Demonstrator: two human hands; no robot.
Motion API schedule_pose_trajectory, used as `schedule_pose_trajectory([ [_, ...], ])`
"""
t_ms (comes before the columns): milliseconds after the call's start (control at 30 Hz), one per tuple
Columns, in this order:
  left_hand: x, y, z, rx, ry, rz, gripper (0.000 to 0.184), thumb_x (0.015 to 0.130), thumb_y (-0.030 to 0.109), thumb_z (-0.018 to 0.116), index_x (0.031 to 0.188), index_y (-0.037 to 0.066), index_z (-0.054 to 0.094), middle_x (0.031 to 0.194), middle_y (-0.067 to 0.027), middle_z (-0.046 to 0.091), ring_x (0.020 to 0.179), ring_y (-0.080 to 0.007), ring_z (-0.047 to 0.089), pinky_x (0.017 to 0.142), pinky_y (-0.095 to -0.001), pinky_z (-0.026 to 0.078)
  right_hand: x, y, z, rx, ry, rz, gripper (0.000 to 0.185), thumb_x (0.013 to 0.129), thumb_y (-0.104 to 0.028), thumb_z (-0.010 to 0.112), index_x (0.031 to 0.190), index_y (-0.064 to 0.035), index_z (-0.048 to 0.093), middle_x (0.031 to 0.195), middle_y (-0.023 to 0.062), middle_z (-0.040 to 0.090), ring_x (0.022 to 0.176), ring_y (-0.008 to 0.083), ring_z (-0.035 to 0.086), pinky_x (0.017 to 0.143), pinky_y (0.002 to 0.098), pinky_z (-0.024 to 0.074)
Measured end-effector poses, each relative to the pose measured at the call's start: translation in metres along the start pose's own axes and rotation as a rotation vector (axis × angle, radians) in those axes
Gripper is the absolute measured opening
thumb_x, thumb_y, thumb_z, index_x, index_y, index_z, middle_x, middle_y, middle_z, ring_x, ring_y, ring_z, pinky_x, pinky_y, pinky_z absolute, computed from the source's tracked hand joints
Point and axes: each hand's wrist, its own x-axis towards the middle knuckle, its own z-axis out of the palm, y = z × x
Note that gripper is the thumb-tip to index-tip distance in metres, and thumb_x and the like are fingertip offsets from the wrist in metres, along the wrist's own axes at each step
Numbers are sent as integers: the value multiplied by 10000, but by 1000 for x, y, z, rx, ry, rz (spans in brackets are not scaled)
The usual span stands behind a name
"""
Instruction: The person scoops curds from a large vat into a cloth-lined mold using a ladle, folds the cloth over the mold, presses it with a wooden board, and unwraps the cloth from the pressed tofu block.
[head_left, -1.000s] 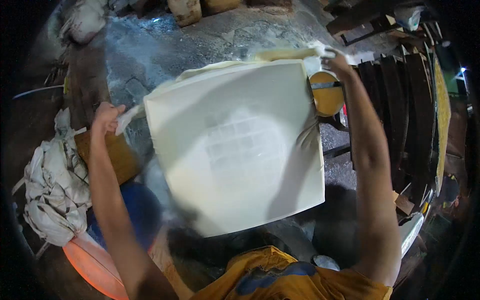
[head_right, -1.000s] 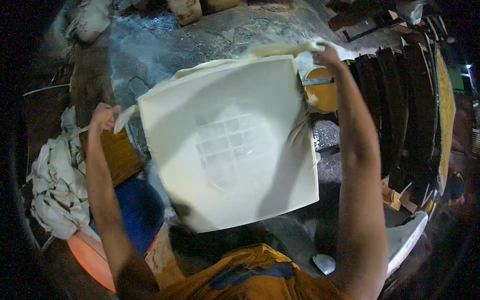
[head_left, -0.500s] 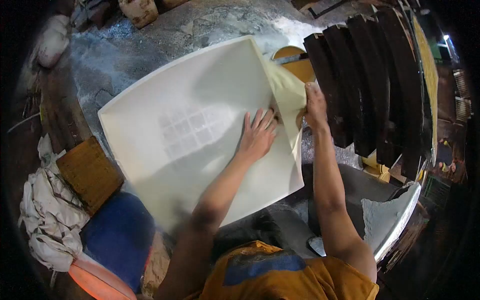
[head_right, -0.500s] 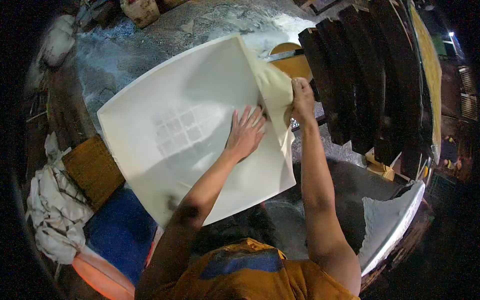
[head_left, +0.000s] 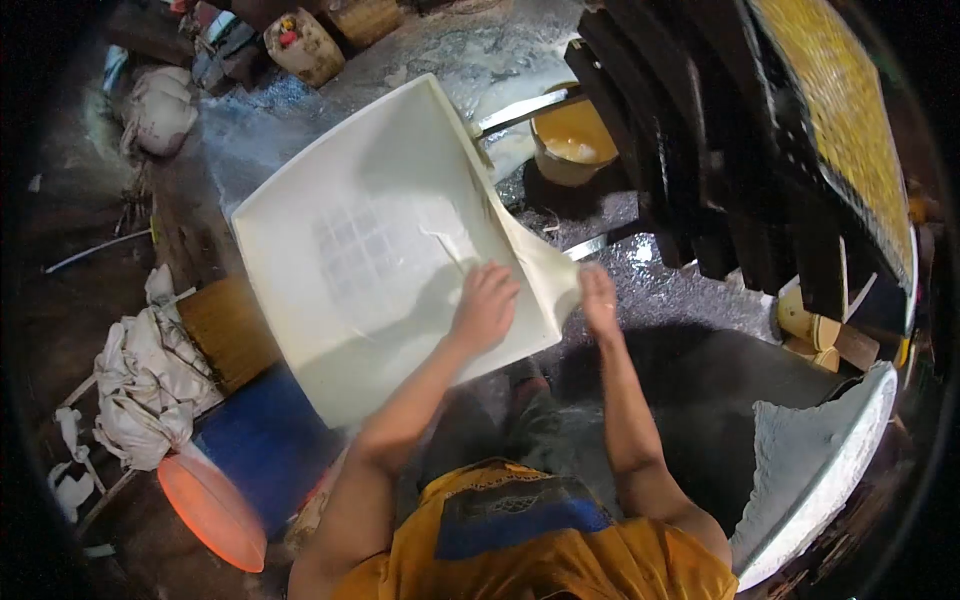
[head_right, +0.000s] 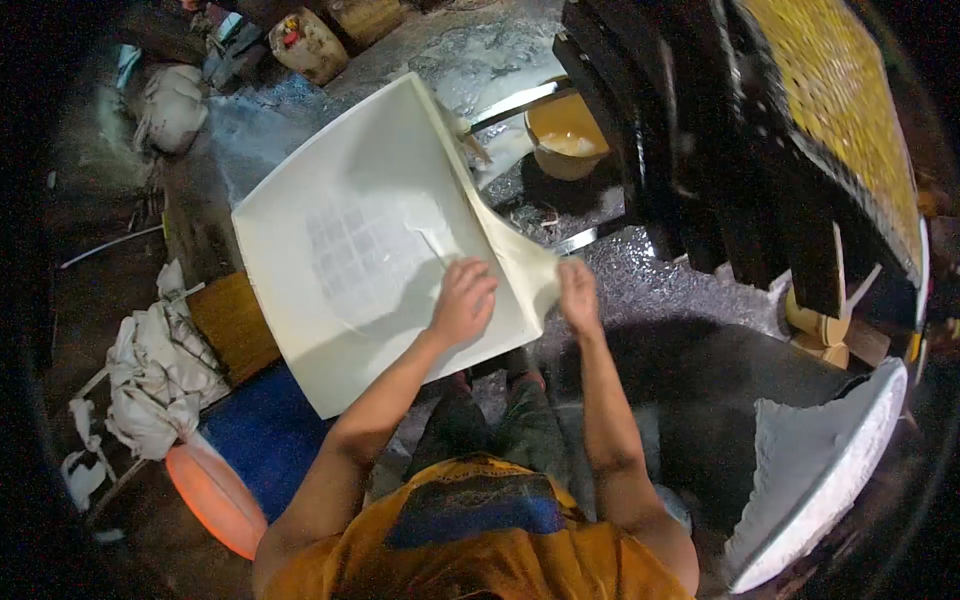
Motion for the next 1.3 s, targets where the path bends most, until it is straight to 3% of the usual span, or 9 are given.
schedule_pose_trajectory([
  [133,-10,13,21,185,-160,-19,291,786,183,563,1031,30,602,1251,-179,480,1256,-351,368,1050,-574,235,-17,-109,-43,8,-164,92,160,834,-107,657,941,-24,571,880,33,590,825,100,561,726,272,454],
  [333,-8,6,15,106,-130,-198,250,775,193,600,984,66,647,1221,-154,547,1223,-350,418,1035,-576,239,-53,-50,-82,-564,-37,-202,209,767,-26,661,967,-8,604,943,118,624,921,244,606,844,356,465],
  [600,-125,-126,-105,174,646,-405,199,715,90,712,903,72,650,974,-125,657,970,-290,601,893,-374,448,-128,-67,-21,-473,-99,-223,124,756,-19,661,873,-2,623,852,155,628,769,314,611,700,354,485],
  [667,-161,-160,-173,245,702,-826,185,729,84,692,899,50,629,984,-98,646,974,-263,587,894,-378,440,-137,-76,16,-486,-167,-312,137,749,-6,659,880,1,621,862,159,627,772,321,616,698,355,490],
  [833,-217,-297,-210,-445,885,-1157,253,876,221,554,1012,24,639,981,-84,663,875,-206,614,799,-357,479,-146,-121,149,-454,-380,-476,261,752,-76,717,991,-40,618,1059,156,622,1058,325,564,909,395,463],
  [900,-210,-288,-194,-1329,584,-1087,409,943,356,430,1122,31,603,1059,-111,646,918,-244,629,809,-366,514,-149,-126,212,-496,-440,-506,314,752,-61,712,1046,-47,602,1178,161,579,1177,342,496,992,426,412],
  [1000,-225,-326,-138,-1357,587,-1198,412,920,334,464,1175,30,574,1045,-110,641,922,-228,621,778,-365,519,-146,-121,306,-602,-515,-477,435,823,-174,658,1230,-99,524,1340,183,465,1293,404,357,1080,492,308],
  [1200,-201,-301,-143,-113,964,-975,241,960,174,434,1002,-30,557,846,-163,618,747,-288,600,696,-378,470,-90,-125,438,-518,-205,-672,465,872,-205,585,1314,-126,464,1367,207,420,1311,437,302,1103,529,216],
  [1300,-200,-222,-212,-160,1197,-726,128,910,121,546,879,-4,548,771,-121,561,683,-247,553,666,-342,456,-85,-103,467,-899,-73,-652,477,893,-227,543,1348,-136,432,1396,194,390,1327,442,263,1083,564,212],
])
